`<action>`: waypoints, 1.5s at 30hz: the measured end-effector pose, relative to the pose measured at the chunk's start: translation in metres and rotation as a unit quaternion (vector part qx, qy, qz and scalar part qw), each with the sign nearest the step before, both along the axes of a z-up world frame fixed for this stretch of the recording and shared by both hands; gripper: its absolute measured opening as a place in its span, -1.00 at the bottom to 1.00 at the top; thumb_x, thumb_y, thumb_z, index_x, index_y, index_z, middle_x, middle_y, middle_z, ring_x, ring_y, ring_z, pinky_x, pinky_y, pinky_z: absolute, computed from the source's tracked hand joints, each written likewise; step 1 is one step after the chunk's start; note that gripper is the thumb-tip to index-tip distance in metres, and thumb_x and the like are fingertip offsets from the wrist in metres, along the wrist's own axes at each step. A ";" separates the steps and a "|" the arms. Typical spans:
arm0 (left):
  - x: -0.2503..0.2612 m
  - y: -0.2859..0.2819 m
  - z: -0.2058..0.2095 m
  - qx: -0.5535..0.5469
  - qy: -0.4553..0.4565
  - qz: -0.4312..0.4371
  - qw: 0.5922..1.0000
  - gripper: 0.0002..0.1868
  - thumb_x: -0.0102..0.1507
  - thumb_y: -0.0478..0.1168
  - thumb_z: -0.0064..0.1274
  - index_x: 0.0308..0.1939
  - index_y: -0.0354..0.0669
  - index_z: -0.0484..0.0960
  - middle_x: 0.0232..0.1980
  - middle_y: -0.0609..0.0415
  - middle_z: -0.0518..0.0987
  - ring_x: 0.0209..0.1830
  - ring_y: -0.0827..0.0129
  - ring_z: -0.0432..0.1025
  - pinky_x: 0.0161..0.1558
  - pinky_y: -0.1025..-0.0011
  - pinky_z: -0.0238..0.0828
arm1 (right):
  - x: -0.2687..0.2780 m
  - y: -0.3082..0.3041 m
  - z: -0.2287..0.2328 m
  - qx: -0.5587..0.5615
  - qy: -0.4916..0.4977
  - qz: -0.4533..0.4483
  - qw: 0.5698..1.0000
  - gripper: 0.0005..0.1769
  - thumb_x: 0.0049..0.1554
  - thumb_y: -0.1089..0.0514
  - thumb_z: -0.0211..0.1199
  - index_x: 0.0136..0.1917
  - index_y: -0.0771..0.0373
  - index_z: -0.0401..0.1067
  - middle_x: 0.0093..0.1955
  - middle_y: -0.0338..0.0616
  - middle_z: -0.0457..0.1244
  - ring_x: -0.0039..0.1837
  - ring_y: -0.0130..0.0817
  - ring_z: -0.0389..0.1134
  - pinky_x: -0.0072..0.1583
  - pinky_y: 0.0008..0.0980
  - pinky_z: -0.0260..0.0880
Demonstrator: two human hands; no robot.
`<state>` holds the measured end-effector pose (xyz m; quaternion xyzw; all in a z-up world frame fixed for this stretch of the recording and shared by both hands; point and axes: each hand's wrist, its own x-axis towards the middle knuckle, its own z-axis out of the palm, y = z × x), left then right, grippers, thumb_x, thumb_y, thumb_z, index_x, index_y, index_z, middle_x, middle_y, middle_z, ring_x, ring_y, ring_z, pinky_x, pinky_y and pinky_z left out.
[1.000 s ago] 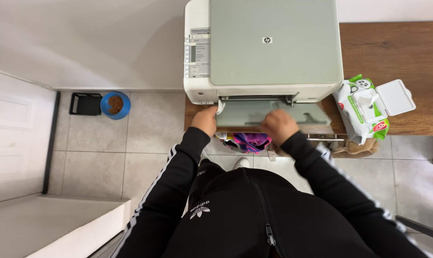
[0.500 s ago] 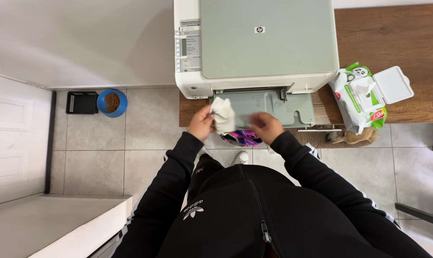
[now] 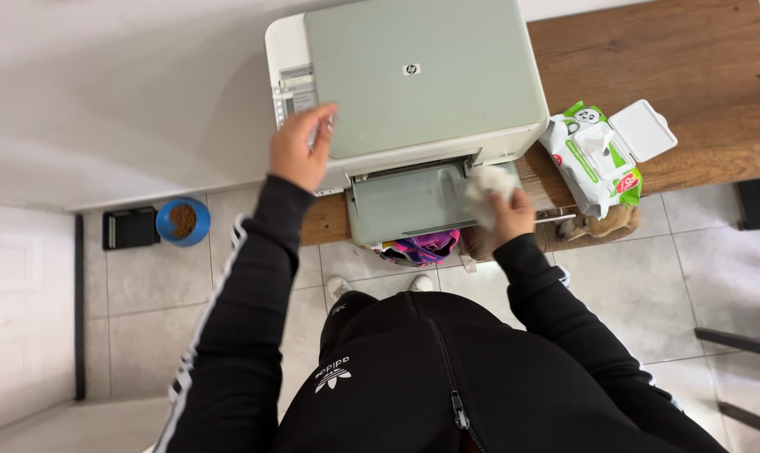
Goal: Cleaning the exterior and interior surfaces of a printer using wet wipes
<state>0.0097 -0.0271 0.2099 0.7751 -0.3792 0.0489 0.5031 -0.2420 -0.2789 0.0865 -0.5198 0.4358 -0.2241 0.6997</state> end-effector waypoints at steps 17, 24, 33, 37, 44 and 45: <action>0.092 -0.127 -0.081 0.127 -0.431 -0.267 0.853 -0.60 0.32 -0.04 -0.07 0.26 0.27 0.46 0.41 0.19 0.32 0.42 0.12 0.14 0.36 0.00 -0.05 | 0.102 -0.053 -0.113 -0.191 0.039 -0.355 0.914 -0.77 0.18 0.22 0.07 0.10 0.20 0.42 0.01 0.00 0.33 0.12 -0.24 0.35 0.20 -0.20 0.29; 0.075 -0.131 -0.074 0.136 -0.372 -0.371 0.840 -0.61 0.36 -0.04 -0.21 0.28 0.31 0.43 0.38 0.30 0.36 0.48 0.20 0.07 0.44 0.02 -0.29 | 0.179 0.031 -0.111 -0.115 -0.067 -0.401 0.906 -0.59 0.36 -0.01 -0.25 0.30 0.16 0.28 0.29 0.09 0.19 0.30 -0.14 0.19 0.42 -0.10 0.01; 0.075 -0.123 -0.068 0.177 -0.309 -0.404 0.843 -0.60 0.39 -0.06 -0.27 0.31 0.30 0.39 0.43 0.35 0.29 0.51 0.28 0.00 0.46 0.05 -0.41 | 0.190 0.077 -0.001 -0.260 -0.024 -0.405 0.876 -0.56 0.35 0.07 -0.33 -0.16 0.26 0.30 -0.07 0.09 0.16 0.10 0.04 0.19 0.27 -0.10 0.05; 0.073 -0.125 -0.059 0.171 -0.305 -0.414 0.841 -0.59 0.37 -0.08 -0.27 0.30 0.28 0.40 0.42 0.33 0.32 0.50 0.30 0.04 0.46 0.02 -0.50 | 0.171 -0.001 -0.025 -0.162 -0.136 -0.436 0.875 -0.24 0.33 -0.30 -0.40 0.39 0.40 0.09 0.44 0.20 -0.04 0.47 -0.01 -0.10 0.52 -0.07 -0.38; 0.070 -0.121 -0.055 0.180 -0.289 -0.419 0.842 -0.61 0.39 -0.09 -0.30 0.30 0.22 0.40 0.42 0.31 0.32 0.49 0.27 0.05 0.45 -0.02 -0.49 | 0.197 0.066 -0.113 -0.358 -0.027 -0.283 0.889 -0.25 0.26 -0.41 -0.45 -0.05 0.27 0.26 0.35 0.36 -0.01 0.50 0.35 -0.23 0.48 0.09 -0.45; 0.071 -0.125 -0.054 0.179 -0.287 -0.419 0.843 -0.61 0.39 -0.09 -0.30 0.30 0.22 0.40 0.42 0.31 0.32 0.49 0.27 0.05 0.45 -0.02 -0.49 | 0.189 0.043 -0.090 -0.359 -0.024 -0.283 0.889 -0.25 0.26 -0.41 -0.45 -0.05 0.27 0.26 0.35 0.36 -0.01 0.50 0.35 -0.23 0.48 0.09 -0.45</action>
